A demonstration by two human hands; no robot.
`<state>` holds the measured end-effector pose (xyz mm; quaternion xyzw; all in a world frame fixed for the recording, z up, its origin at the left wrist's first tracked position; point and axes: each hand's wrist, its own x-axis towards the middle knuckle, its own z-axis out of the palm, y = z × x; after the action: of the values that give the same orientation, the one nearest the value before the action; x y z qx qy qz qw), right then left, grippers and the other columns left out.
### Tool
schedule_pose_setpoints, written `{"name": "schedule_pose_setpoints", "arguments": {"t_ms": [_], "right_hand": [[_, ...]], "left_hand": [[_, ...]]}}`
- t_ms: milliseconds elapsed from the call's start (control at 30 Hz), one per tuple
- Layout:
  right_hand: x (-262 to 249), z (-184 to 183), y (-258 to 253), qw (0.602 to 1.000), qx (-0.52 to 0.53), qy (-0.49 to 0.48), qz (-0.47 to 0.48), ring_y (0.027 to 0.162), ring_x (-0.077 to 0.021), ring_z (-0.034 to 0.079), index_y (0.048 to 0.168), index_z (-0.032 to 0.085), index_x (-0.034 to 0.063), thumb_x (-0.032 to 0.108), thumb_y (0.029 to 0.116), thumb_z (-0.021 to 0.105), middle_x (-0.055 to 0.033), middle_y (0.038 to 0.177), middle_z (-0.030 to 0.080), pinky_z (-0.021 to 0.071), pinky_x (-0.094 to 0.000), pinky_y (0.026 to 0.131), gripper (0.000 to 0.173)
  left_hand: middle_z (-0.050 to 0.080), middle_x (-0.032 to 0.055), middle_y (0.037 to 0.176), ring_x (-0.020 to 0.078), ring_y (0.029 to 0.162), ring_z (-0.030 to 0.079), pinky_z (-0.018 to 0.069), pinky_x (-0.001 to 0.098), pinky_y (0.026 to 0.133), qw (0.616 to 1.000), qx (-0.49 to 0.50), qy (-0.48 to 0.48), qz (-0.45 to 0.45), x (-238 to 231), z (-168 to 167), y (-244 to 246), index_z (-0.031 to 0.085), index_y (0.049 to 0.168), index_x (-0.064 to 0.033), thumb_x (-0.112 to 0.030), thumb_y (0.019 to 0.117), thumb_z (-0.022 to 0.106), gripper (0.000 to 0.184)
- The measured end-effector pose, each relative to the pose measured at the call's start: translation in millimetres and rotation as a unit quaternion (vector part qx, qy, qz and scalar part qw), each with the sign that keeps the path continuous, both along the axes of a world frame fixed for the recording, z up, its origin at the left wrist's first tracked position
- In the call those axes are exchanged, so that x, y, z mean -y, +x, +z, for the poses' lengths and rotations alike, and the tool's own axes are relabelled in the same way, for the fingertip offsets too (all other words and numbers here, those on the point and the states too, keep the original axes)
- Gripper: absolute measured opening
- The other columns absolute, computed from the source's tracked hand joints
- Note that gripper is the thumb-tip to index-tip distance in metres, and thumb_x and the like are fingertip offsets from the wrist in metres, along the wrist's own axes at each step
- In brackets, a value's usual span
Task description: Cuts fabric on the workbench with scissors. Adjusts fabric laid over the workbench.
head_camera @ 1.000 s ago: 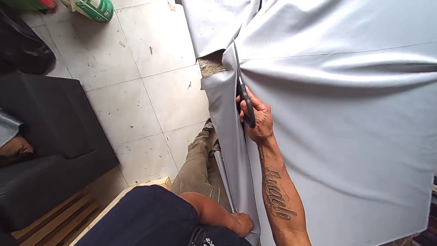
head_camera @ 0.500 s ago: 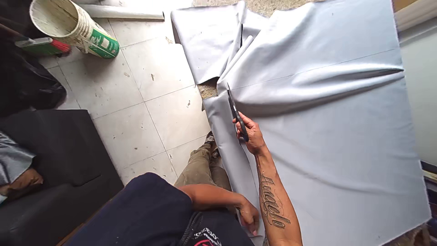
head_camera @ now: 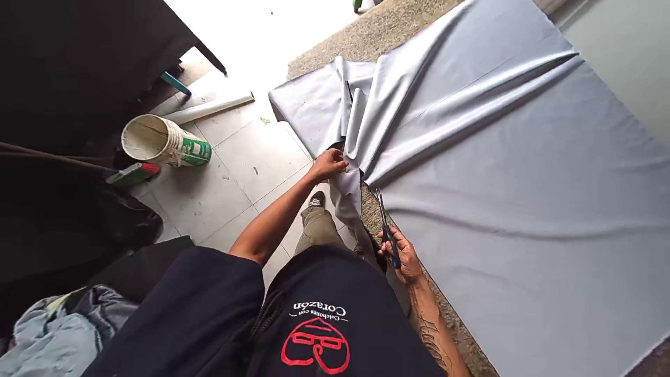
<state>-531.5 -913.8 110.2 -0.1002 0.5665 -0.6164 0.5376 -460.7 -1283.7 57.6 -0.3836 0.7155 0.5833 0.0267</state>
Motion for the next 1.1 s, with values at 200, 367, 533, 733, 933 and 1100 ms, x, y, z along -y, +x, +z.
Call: {"name": "schedule_pose_setpoints", "arguments": {"t_ms": [200,367,533,733,933,1100], "right_hand": [[70.9,-18.2,92.8,0.982,0.091,-0.050,-0.160,0.083,-0.0160,0.066,0.140,0.048,0.0020,0.035,0.0940,0.069,-0.0076,0.114,0.066,0.0601,-0.0372,0.079,0.060],[159.0,-21.5,155.1,0.947,0.193,-0.093,-0.238,0.079,-0.0147,0.064,0.146,0.046,0.0040,0.047,0.0959,0.063,-0.0023,0.106,0.065,0.0608,-0.0370,0.074,0.069],[213.1,-23.3,176.0,0.931,0.193,-0.097,-0.293,0.086,-0.0175,0.065,0.147,0.041,0.0053,0.036,0.1036,0.049,-0.0038,0.111,0.062,0.0606,-0.0411,0.079,0.054],[271.6,-32.5,183.2,0.926,0.148,-0.141,-0.319,0.092,-0.0189,0.067,0.146,0.032,0.0054,0.024,0.1042,0.049,-0.0053,0.114,0.059,0.0615,-0.0406,0.079,0.049],[310.7,-34.3,180.8,0.891,0.149,-0.175,-0.393,0.093,-0.0174,0.066,0.144,0.032,0.0052,0.015,0.1041,0.048,-0.0055,0.115,0.056,0.0615,-0.0381,0.079,0.044],[329.9,-49.2,165.3,0.859,0.135,-0.177,-0.460,0.092,-0.0189,0.065,0.140,0.035,0.0053,0.008,0.1054,0.044,-0.0076,0.111,0.056,0.0609,-0.0402,0.080,0.036]], "left_hand": [[0.075,0.0104,0.092,0.0175,0.084,0.073,0.0607,0.0409,0.084,0.979,-0.005,0.086,-0.182,27.8,-1.7,-36.1,0.070,0.105,0.0009,-0.026,0.0953,0.074,0.029],[0.072,0.0067,0.093,0.0143,0.078,0.071,0.0619,0.0323,0.074,0.946,-0.022,0.261,-0.190,48.2,2.4,-26.8,0.060,0.118,-0.0011,-0.011,0.1025,0.062,0.018],[0.072,0.0041,0.092,0.0119,0.077,0.068,0.0591,0.0298,0.071,0.952,-0.010,0.247,-0.178,46.9,12.2,-34.5,0.062,0.112,-0.0042,-0.001,0.0941,0.069,0.019],[0.070,0.0074,0.088,0.0126,0.066,0.064,0.0570,0.0281,0.061,0.964,0.010,0.243,-0.103,39.1,20.6,-36.5,0.061,0.110,-0.0016,-0.002,0.0930,0.072,0.020],[0.070,0.0062,0.083,0.0101,0.059,0.060,0.0536,0.0252,0.055,0.969,0.021,0.218,-0.115,45.8,27.6,-33.5,0.065,0.103,-0.0022,-0.004,0.0907,0.076,0.017],[0.071,0.0063,0.084,0.0108,0.064,0.065,0.0579,0.0263,0.062,0.959,0.021,0.255,-0.122,50.7,23.8,-28.2,0.063,0.105,-0.0031,-0.005,0.0947,0.072,0.014]]}}
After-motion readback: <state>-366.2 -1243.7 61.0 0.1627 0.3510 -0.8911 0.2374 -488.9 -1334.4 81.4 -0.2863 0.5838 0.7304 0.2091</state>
